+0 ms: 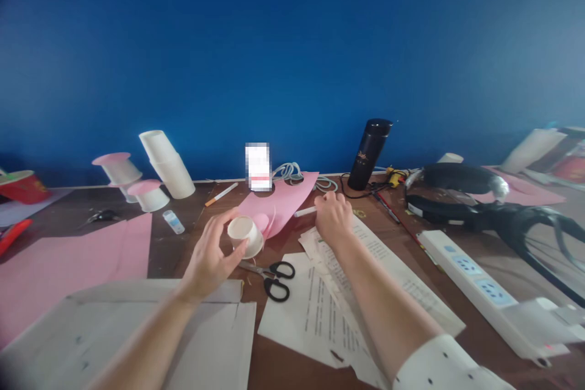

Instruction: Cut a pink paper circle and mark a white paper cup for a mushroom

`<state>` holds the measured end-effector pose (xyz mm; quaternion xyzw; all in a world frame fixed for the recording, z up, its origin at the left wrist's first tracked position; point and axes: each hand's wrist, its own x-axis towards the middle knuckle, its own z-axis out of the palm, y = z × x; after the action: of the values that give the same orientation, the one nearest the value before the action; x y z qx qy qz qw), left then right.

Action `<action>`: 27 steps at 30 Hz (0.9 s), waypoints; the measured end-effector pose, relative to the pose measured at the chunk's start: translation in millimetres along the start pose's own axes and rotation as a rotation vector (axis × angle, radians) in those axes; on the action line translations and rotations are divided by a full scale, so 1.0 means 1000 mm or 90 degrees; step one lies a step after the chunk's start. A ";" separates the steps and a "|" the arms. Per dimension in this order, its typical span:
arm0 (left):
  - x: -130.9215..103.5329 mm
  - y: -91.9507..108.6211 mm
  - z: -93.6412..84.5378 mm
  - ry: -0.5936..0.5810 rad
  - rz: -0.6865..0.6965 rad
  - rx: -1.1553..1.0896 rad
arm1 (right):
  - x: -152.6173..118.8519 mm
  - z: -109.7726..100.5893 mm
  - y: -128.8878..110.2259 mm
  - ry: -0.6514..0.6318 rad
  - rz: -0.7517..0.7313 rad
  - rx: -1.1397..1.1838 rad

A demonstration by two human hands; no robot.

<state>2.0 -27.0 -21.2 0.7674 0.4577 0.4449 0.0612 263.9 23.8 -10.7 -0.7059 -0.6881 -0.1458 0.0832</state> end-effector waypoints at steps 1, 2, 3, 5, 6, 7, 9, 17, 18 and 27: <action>0.000 -0.001 0.001 -0.007 0.002 0.003 | 0.001 0.000 0.001 0.015 0.009 -0.002; -0.001 -0.001 0.001 -0.014 0.003 0.006 | 0.002 0.000 0.003 0.026 0.016 -0.002; -0.001 -0.002 0.002 -0.021 0.003 0.009 | 0.002 -0.001 0.005 0.035 0.025 -0.001; -0.002 -0.003 0.004 -0.034 -0.001 0.010 | 0.004 -0.002 0.013 0.046 0.047 0.005; -0.002 -0.004 0.005 -0.040 -0.006 0.011 | 0.006 -0.003 0.018 0.049 0.064 0.009; -0.002 -0.005 0.006 -0.045 -0.011 0.011 | 0.007 -0.003 0.023 0.053 0.081 0.018; -0.002 -0.006 0.008 -0.052 -0.018 0.014 | 0.011 -0.005 0.033 0.082 0.122 0.060; -0.001 -0.009 0.014 -0.044 -0.035 0.056 | 0.010 -0.015 -0.006 -0.013 0.203 1.067; -0.001 -0.009 0.013 -0.027 -0.030 0.059 | 0.006 -0.017 -0.016 -0.060 0.206 1.170; 0.001 0.009 -0.006 0.092 0.102 0.062 | -0.028 -0.031 -0.064 -0.276 0.156 1.370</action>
<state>3.7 -32.9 -12.3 0.7692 0.4195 0.4800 -0.0452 196.9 -9.7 4.1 -0.3387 -0.3810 0.6653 0.5455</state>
